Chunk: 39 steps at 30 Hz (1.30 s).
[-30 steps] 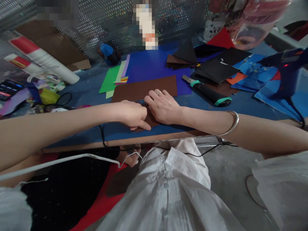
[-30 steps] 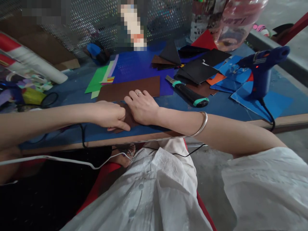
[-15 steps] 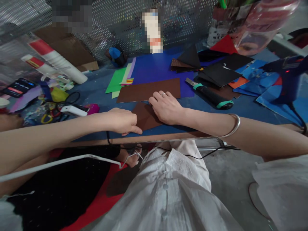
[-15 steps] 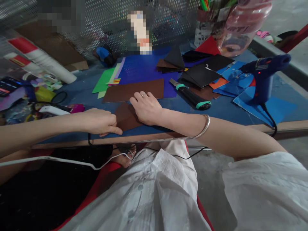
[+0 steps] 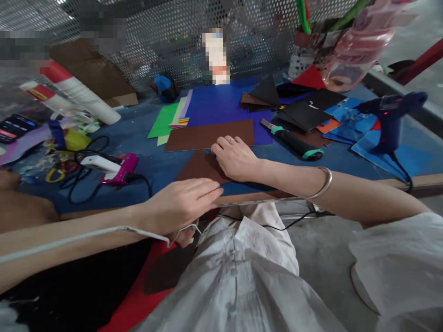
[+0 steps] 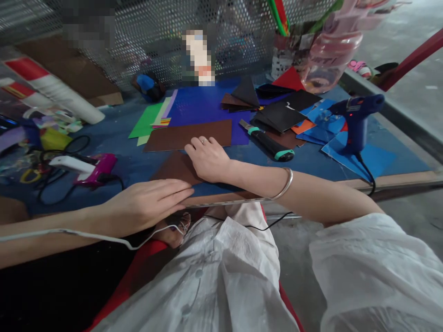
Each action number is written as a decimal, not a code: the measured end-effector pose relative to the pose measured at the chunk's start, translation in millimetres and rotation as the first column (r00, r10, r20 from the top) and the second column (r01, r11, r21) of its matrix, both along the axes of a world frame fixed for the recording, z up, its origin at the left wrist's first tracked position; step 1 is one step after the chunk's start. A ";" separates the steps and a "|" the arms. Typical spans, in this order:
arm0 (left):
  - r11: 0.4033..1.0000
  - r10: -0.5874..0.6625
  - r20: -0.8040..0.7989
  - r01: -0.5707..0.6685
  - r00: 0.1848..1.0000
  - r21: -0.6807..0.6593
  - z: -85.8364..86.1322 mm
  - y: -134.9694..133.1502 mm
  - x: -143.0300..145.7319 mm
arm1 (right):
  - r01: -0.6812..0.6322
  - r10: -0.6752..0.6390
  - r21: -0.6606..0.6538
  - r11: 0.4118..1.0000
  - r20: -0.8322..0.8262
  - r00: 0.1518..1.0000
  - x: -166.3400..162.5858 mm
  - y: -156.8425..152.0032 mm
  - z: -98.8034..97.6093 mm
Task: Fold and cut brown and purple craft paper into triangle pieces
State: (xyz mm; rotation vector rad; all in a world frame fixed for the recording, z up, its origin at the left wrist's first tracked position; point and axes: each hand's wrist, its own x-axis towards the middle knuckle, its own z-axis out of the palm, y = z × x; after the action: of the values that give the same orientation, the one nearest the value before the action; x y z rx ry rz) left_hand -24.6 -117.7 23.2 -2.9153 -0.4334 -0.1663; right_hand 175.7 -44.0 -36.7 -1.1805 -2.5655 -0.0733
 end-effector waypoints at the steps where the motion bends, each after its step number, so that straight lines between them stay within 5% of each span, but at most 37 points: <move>1: 1.000 -0.023 0.013 0.022 1.000 0.016 -4.7 1.6 -6.6 | 0.002 -0.002 -0.003 1.000 0.004 1.000 0.2 0.1 0.4; 9: 0.991 -0.133 0.173 0.134 0.976 0.004 -42.9 26.5 -65.5 | 0.056 -0.063 0.065 0.996 0.101 0.993 -2.2 -4.7 7.1; 15: 0.977 -0.169 0.202 0.137 0.965 0.163 -55.9 18.1 -64.9 | -0.054 0.021 0.186 0.981 0.176 0.984 -53.4 -23.3 21.4; 20: 0.988 -0.119 0.271 0.087 0.955 0.127 -55.7 11.2 -63.2 | -0.031 -0.003 0.160 0.987 0.211 0.978 -78.3 -20.5 18.9; 24: 0.989 -0.096 0.248 0.064 0.964 0.135 -62.8 10.0 -65.6 | 0.062 -0.092 0.149 0.987 0.208 0.974 -68.2 -19.3 14.2; 32: 0.990 -0.125 0.320 0.095 0.939 0.106 -74.0 12.6 -70.0 | -0.034 -0.010 0.163 0.986 0.258 0.966 -47.5 -24.4 22.0; 39: 0.974 -0.180 0.321 0.124 0.930 0.187 -74.8 14.9 -67.1 | 0.125 -0.171 0.179 0.976 0.271 0.947 -1.6 -20.8 14.5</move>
State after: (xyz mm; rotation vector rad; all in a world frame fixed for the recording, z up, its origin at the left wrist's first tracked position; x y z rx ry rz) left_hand -91.7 -102.8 -51.6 -2.7562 -0.2262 -0.6976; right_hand 174.1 -64.8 -22.1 -1.3858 -2.6428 -0.5094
